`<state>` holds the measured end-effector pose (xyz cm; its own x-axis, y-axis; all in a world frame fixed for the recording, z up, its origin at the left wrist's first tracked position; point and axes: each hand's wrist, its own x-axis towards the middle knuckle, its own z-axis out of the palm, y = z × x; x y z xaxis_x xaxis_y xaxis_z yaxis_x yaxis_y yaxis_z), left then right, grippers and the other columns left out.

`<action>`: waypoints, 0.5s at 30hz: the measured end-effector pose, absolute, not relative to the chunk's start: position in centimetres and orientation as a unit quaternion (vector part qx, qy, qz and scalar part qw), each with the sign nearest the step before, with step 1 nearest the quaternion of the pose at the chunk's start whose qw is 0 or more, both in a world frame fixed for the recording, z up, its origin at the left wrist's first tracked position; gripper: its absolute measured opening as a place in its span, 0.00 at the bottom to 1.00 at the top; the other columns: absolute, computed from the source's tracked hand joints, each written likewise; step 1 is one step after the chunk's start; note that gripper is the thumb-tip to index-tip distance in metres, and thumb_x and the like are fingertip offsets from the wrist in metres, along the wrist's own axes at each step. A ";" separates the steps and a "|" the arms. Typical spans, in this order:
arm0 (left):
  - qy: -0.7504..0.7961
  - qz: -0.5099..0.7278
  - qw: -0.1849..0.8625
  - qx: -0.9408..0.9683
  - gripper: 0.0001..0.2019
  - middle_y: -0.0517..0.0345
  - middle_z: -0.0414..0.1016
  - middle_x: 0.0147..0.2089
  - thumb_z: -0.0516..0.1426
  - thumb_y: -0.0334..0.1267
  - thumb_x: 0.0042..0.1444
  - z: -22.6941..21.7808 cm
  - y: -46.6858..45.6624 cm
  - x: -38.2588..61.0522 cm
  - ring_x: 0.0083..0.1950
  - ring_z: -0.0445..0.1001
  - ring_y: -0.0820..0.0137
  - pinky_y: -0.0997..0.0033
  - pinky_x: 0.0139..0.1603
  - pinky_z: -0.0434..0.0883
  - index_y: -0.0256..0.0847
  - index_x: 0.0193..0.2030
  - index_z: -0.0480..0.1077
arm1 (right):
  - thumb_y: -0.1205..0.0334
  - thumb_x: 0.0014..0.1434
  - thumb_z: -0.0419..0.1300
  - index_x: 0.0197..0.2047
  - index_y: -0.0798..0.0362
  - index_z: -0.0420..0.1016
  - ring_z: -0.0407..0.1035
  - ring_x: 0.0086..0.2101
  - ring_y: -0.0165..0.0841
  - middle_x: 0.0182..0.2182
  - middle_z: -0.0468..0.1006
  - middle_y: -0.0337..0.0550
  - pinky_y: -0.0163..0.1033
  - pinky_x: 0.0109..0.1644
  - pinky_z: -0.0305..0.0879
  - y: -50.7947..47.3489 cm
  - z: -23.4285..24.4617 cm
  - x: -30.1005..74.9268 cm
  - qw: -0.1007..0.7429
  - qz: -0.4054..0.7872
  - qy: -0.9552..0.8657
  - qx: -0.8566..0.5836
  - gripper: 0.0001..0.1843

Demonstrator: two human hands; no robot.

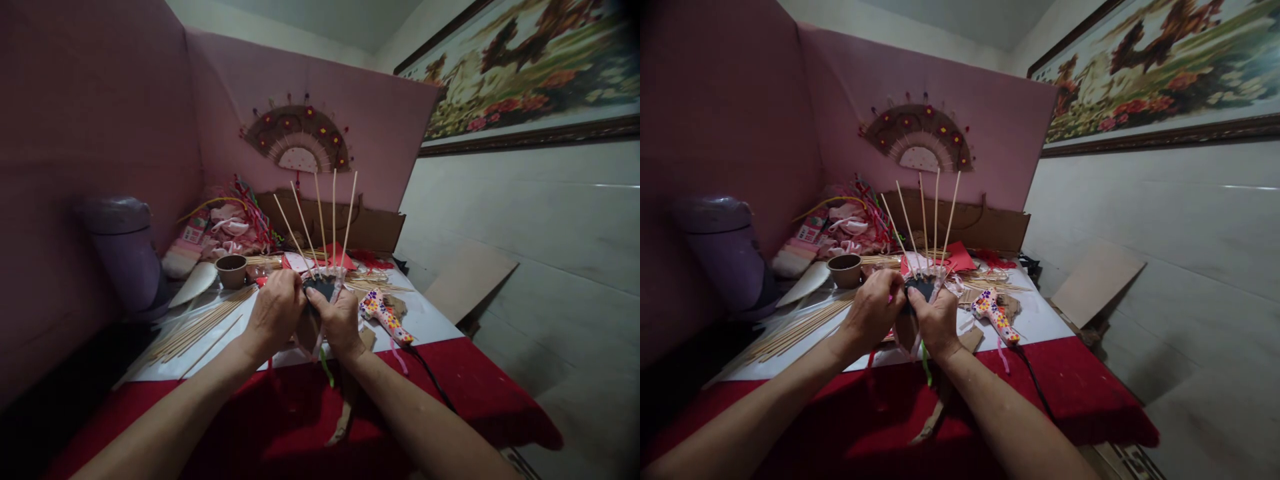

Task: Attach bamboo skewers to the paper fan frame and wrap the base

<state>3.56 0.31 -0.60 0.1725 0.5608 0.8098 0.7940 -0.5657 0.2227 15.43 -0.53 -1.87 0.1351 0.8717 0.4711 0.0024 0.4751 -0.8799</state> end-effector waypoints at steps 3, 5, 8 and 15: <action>-0.447 -0.456 0.123 -0.759 0.05 0.55 0.65 0.29 0.49 0.28 0.51 -0.7 0.2 3.6 0.32 0.66 0.64 0.64 0.34 0.66 0.42 0.29 0.58 | 0.57 0.46 0.62 0.27 0.58 0.75 0.67 0.24 0.31 0.23 0.76 0.41 0.35 0.30 0.65 -0.1 -1.9 15.6 0.647 0.344 -0.558 -0.388 0.11; -0.438 -0.454 0.122 -0.766 0.05 0.55 0.65 0.28 0.49 0.28 0.51 -0.7 0.1 3.7 0.32 0.66 0.64 0.64 0.33 0.65 0.42 0.29 0.58 | 0.56 0.45 0.63 0.24 0.58 0.73 0.65 0.22 0.29 0.21 0.73 0.39 0.34 0.28 0.64 0.6 -2.0 16.1 0.662 0.334 -0.538 -0.402 0.11; -0.424 -0.467 0.116 -0.767 0.06 0.56 0.65 0.27 0.49 0.28 0.52 -0.5 0.0 3.5 0.30 0.65 0.66 0.66 0.32 0.65 0.42 0.29 0.58 | 0.55 0.44 0.63 0.19 0.56 0.66 0.59 0.19 0.27 0.17 0.66 0.35 0.33 0.23 0.60 1.7 -2.1 17.1 0.702 0.326 -0.479 -0.414 0.14; -0.391 -0.552 0.059 -0.734 0.07 0.57 0.68 0.31 0.49 0.25 0.51 0.5 -0.5 2.2 0.34 0.66 0.68 0.67 0.36 0.65 0.41 0.31 0.63 | 0.55 0.48 0.63 0.20 0.54 0.62 0.55 0.19 0.25 0.17 0.61 0.32 0.32 0.23 0.58 1.5 -2.1 17.4 0.685 0.353 -0.528 -0.356 0.16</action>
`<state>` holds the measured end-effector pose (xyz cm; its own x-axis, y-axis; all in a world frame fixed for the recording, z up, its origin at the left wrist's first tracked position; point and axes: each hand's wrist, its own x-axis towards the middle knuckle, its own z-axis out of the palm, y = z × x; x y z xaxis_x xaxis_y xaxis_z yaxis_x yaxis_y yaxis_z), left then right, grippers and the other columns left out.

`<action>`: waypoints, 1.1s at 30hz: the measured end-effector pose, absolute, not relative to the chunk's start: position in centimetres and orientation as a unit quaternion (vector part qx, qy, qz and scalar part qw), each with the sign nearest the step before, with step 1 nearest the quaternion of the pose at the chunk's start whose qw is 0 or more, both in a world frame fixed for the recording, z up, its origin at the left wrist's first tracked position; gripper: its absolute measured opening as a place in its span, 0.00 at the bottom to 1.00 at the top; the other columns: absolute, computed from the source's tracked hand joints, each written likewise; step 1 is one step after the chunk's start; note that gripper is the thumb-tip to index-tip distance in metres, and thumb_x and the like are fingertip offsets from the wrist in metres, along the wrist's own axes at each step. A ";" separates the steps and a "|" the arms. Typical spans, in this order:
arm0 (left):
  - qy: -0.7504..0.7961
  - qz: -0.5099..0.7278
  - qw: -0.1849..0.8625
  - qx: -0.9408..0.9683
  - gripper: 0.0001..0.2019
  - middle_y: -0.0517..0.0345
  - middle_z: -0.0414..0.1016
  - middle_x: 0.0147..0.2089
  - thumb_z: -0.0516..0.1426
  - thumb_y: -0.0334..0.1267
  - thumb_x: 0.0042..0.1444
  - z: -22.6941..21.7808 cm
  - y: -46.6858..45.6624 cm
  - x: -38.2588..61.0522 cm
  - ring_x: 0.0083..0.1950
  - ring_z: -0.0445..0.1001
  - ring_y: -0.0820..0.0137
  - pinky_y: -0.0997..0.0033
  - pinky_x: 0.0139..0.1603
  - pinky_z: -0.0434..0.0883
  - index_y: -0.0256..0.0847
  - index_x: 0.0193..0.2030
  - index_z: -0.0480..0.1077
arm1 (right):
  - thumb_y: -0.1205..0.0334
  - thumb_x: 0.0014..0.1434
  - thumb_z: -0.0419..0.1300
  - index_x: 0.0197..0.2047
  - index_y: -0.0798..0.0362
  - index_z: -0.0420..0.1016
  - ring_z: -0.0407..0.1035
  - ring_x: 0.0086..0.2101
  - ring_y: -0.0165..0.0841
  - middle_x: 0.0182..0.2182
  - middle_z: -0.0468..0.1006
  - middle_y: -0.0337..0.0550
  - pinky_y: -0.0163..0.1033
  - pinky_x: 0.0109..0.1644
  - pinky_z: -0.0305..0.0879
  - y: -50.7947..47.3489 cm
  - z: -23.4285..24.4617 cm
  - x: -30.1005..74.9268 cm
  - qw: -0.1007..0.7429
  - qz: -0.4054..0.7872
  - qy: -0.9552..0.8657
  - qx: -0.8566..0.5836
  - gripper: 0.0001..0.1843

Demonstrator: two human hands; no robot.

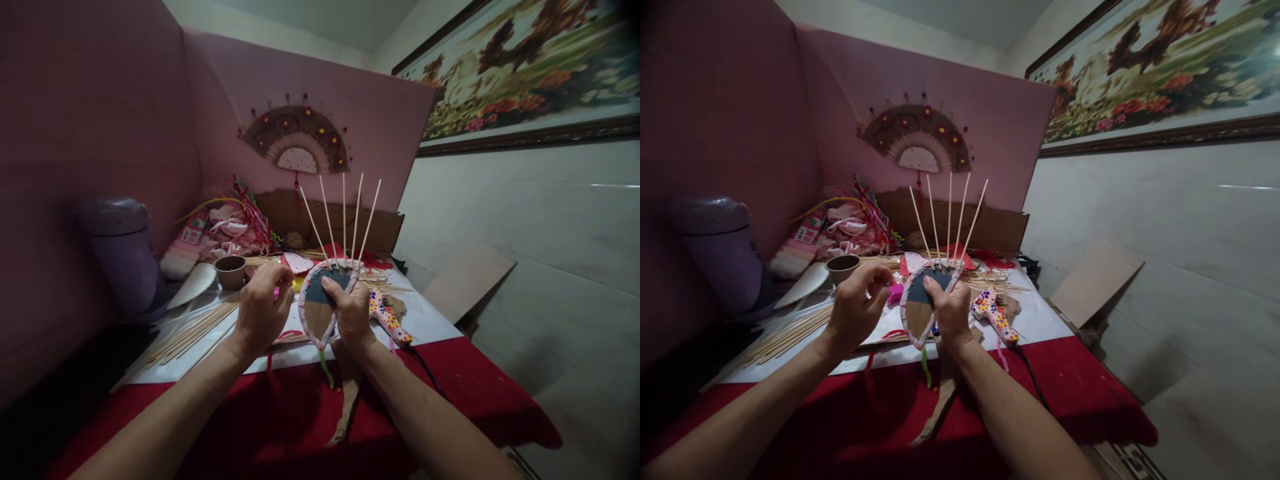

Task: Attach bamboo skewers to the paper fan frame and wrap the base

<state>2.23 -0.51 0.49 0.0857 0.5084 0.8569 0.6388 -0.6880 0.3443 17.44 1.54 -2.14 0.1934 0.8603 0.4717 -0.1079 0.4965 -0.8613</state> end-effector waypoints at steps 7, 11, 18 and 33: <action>-0.416 -0.519 0.039 -0.745 0.10 0.58 0.66 0.28 0.46 0.31 0.57 0.8 -1.2 2.3 0.34 0.66 0.68 0.67 0.36 0.64 0.42 0.27 0.62 | 0.57 0.47 0.63 0.18 0.54 0.64 0.56 0.19 0.25 0.16 0.63 0.33 0.32 0.23 0.58 0.4 -1.5 16.8 0.675 0.340 -0.547 -0.360 0.15; -0.448 -0.478 0.110 -0.748 0.11 0.57 0.67 0.28 0.45 0.35 0.61 0.6 -0.9 2.4 0.34 0.67 0.67 0.67 0.35 0.64 0.41 0.29 0.63 | 0.58 0.47 0.62 0.21 0.55 0.68 0.60 0.20 0.27 0.18 0.67 0.35 0.33 0.25 0.62 0.1 -1.4 16.6 0.661 0.335 -0.569 -0.357 0.11; -0.372 -0.510 0.155 -0.760 0.05 0.54 0.72 0.32 0.52 0.35 0.57 0.3 -0.5 2.5 0.38 0.69 0.66 0.65 0.38 0.67 0.41 0.32 0.67 | 0.58 0.48 0.62 0.23 0.55 0.71 0.66 0.23 0.30 0.21 0.73 0.38 0.35 0.29 0.66 0.0 -1.6 16.4 0.655 0.319 -0.587 -0.353 0.09; -0.405 -0.465 0.223 -0.755 0.05 0.52 0.72 0.31 0.51 0.30 0.57 0.1 -1.0 3.2 0.37 0.69 0.64 0.64 0.37 0.68 0.39 0.31 0.67 | 0.60 0.52 0.61 0.36 0.53 0.75 0.72 0.31 0.35 0.30 0.78 0.43 0.40 0.37 0.69 0.3 -3.0 16.4 0.642 0.225 -0.639 -0.360 0.08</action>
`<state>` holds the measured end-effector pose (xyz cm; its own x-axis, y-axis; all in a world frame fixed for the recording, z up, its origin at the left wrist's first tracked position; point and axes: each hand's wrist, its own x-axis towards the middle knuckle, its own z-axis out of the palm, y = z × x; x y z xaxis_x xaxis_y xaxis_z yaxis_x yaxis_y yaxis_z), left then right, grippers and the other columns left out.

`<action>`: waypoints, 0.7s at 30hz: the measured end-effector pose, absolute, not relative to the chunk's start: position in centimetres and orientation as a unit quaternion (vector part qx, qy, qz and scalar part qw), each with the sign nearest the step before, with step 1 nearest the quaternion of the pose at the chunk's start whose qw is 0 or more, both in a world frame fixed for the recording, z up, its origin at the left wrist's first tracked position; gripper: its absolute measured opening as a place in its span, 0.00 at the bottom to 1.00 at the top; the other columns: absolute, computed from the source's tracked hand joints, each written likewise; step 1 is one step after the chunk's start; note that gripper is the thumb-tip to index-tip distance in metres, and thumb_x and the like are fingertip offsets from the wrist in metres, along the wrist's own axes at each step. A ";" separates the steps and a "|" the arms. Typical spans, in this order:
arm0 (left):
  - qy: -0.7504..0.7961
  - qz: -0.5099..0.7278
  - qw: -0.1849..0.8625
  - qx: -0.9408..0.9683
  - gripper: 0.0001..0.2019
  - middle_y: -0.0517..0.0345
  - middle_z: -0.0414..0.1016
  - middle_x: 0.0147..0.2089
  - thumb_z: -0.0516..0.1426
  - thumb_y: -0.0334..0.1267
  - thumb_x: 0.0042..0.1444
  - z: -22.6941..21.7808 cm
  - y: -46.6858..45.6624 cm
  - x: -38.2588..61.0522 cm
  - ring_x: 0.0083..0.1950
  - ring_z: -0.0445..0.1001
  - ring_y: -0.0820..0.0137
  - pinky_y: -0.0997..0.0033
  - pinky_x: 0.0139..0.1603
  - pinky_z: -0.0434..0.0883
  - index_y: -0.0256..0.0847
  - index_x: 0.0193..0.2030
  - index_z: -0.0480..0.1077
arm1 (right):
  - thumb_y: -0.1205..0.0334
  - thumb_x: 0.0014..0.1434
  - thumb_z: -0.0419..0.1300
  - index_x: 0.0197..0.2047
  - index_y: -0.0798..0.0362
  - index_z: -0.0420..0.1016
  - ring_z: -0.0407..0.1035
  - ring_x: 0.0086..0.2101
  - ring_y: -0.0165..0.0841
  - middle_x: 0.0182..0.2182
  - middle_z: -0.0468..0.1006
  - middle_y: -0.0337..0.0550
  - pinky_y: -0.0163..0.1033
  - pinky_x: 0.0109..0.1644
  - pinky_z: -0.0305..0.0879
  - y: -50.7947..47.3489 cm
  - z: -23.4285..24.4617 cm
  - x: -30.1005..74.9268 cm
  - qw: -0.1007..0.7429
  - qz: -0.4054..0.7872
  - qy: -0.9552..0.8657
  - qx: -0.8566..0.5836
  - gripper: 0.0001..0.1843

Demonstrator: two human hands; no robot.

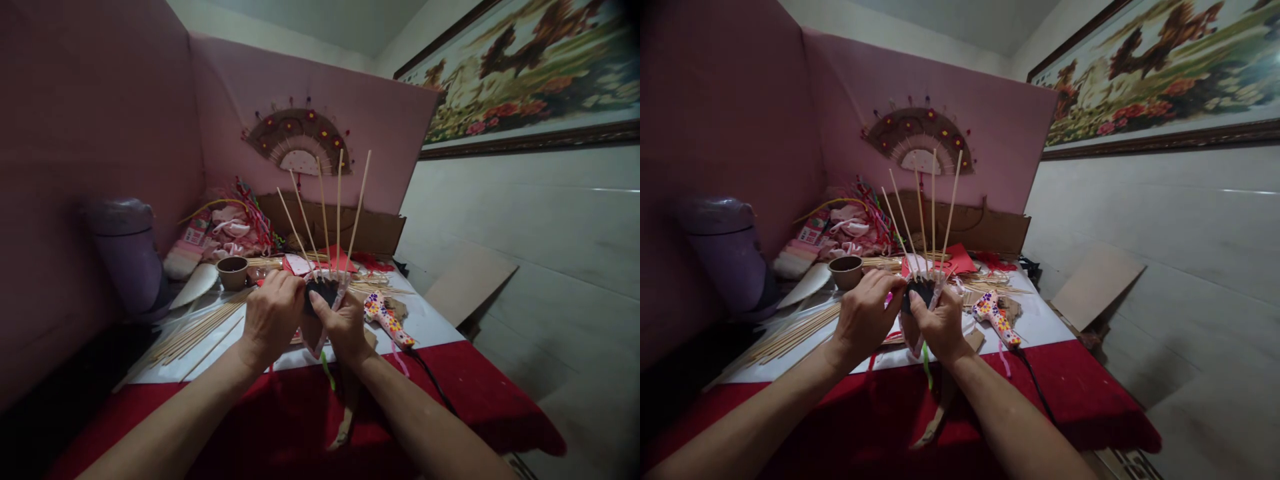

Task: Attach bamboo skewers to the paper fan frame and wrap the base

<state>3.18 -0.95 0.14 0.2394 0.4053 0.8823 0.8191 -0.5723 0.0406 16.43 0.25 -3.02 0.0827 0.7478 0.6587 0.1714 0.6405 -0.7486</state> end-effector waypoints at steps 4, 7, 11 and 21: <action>-0.426 -0.429 0.260 -0.753 0.06 0.52 0.70 0.30 0.49 0.29 0.56 0.3 -1.3 3.5 0.36 0.67 0.63 0.65 0.35 0.66 0.39 0.31 0.64 | 0.60 0.52 0.60 0.36 0.54 0.75 0.72 0.32 0.36 0.31 0.78 0.44 0.40 0.38 0.69 -0.3 -2.7 16.4 0.641 0.220 -0.648 -0.349 0.08; -0.431 -0.431 0.266 -0.746 0.06 0.54 0.67 0.28 0.49 0.29 0.55 0.3 -1.3 3.6 0.34 0.66 0.64 0.65 0.34 0.65 0.40 0.29 0.62 | 0.62 0.53 0.60 0.39 0.54 0.74 0.73 0.33 0.35 0.33 0.78 0.43 0.40 0.40 0.69 -0.8 -2.2 16.3 0.650 0.224 -0.648 -0.327 0.10; -0.429 -0.466 0.222 -0.741 0.05 0.55 0.64 0.27 0.51 0.29 0.51 0.0 -0.7 3.5 0.32 0.65 0.64 0.65 0.33 0.64 0.42 0.29 0.59 | 0.62 0.53 0.60 0.36 0.54 0.75 0.72 0.32 0.34 0.31 0.78 0.41 0.37 0.37 0.69 -1.2 -1.8 15.9 0.660 0.246 -0.631 -0.326 0.07; -0.454 -0.490 0.090 -0.738 0.06 0.59 0.63 0.27 0.51 0.28 0.49 -0.6 0.2 3.3 0.31 0.64 0.67 0.66 0.33 0.63 0.43 0.29 0.57 | 0.58 0.47 0.63 0.25 0.56 0.75 0.67 0.23 0.29 0.22 0.75 0.38 0.34 0.29 0.65 -0.8 -1.9 15.5 0.656 0.365 -0.552 -0.362 0.09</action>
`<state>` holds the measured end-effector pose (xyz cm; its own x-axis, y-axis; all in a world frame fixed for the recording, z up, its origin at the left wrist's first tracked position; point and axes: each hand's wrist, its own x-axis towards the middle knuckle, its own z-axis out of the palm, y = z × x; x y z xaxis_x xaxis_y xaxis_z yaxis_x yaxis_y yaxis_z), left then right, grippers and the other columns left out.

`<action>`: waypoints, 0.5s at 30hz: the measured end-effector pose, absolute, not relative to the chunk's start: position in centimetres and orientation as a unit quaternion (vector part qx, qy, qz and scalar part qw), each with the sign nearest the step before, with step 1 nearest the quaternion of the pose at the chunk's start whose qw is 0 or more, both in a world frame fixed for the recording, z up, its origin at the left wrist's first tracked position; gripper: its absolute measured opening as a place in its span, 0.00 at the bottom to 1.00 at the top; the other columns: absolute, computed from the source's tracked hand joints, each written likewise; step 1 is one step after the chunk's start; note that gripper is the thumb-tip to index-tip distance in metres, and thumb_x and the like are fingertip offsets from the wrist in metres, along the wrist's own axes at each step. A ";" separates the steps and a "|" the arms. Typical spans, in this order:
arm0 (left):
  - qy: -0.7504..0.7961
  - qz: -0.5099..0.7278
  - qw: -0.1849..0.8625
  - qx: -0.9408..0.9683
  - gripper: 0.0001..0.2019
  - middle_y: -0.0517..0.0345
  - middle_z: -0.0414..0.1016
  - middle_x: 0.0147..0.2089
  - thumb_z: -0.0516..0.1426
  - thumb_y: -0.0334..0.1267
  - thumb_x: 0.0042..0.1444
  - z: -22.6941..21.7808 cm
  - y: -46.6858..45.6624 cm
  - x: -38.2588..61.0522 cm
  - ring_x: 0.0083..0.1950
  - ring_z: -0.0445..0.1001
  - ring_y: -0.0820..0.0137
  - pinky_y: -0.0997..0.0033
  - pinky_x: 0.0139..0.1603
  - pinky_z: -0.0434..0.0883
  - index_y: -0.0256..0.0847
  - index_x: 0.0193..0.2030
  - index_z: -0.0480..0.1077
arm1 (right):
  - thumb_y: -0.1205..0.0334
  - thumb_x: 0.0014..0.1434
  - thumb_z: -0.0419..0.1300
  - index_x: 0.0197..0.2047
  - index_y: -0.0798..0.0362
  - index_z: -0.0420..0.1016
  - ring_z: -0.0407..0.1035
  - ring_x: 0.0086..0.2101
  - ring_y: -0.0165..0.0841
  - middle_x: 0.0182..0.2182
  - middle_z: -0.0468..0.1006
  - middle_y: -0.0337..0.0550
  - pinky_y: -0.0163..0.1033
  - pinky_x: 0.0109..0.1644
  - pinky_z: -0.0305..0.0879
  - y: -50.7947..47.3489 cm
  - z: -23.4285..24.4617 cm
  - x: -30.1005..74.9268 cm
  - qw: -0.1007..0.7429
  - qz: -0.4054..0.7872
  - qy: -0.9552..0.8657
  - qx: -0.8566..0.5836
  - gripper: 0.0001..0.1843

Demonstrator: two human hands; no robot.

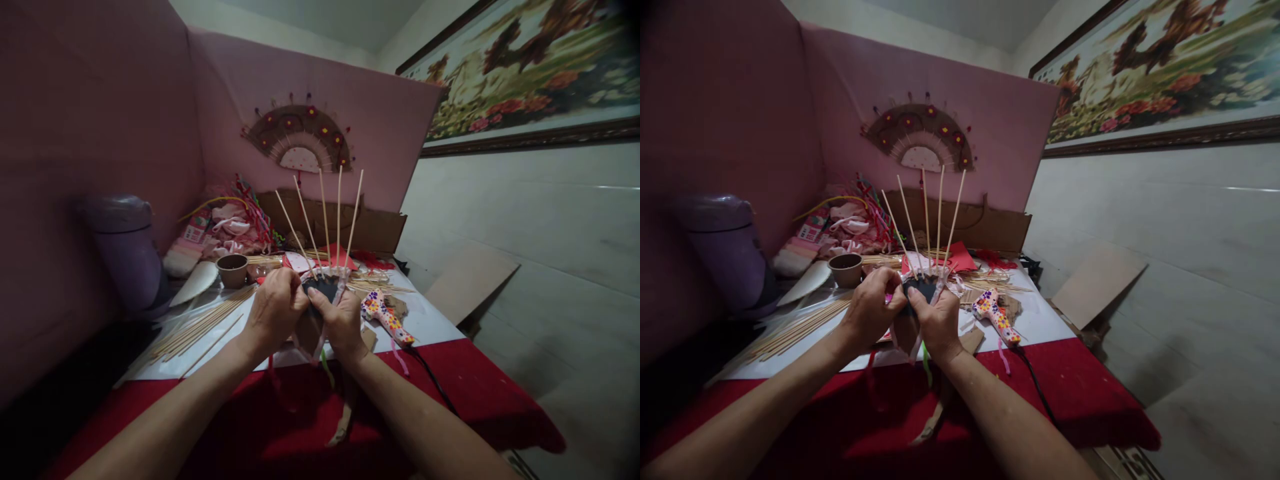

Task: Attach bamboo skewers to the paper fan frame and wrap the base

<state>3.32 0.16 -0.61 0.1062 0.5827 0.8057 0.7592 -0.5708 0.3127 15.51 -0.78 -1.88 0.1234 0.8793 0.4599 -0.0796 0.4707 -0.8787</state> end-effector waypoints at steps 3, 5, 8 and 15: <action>-0.457 -0.486 0.078 -0.741 0.05 0.59 0.63 0.27 0.51 0.29 0.49 -0.5 0.2 3.3 0.31 0.64 0.67 0.67 0.33 0.63 0.43 0.29 0.57 | 0.59 0.45 0.63 0.25 0.56 0.75 0.66 0.22 0.29 0.21 0.75 0.37 0.34 0.28 0.65 -0.7 -1.7 15.5 0.660 0.389 -0.535 -0.356 0.09; -0.454 -0.484 0.077 -0.745 0.05 0.59 0.63 0.28 0.51 0.30 0.50 -0.5 0.3 3.2 0.31 0.64 0.67 0.67 0.33 0.63 0.43 0.29 0.58 | 0.59 0.45 0.64 0.24 0.56 0.74 0.65 0.22 0.28 0.21 0.74 0.36 0.34 0.28 0.64 -0.7 -1.7 15.4 0.660 0.393 -0.531 -0.357 0.08; -0.449 -0.482 0.079 -0.749 0.05 0.59 0.63 0.27 0.51 0.30 0.49 -0.5 0.4 3.2 0.31 0.64 0.67 0.66 0.33 0.62 0.43 0.29 0.57 | 0.60 0.45 0.64 0.23 0.56 0.73 0.63 0.21 0.27 0.20 0.72 0.35 0.33 0.28 0.63 -0.6 -1.7 15.3 0.662 0.393 -0.528 -0.359 0.08; -0.389 -0.477 0.090 -0.783 0.06 0.59 0.62 0.28 0.50 0.27 0.48 -0.4 -0.3 3.5 0.31 0.62 0.67 0.67 0.32 0.61 0.42 0.28 0.57 | 0.58 0.44 0.64 0.21 0.55 0.67 0.61 0.19 0.27 0.17 0.68 0.34 0.33 0.25 0.60 1.5 -2.2 16.7 0.709 0.392 -0.449 -0.376 0.12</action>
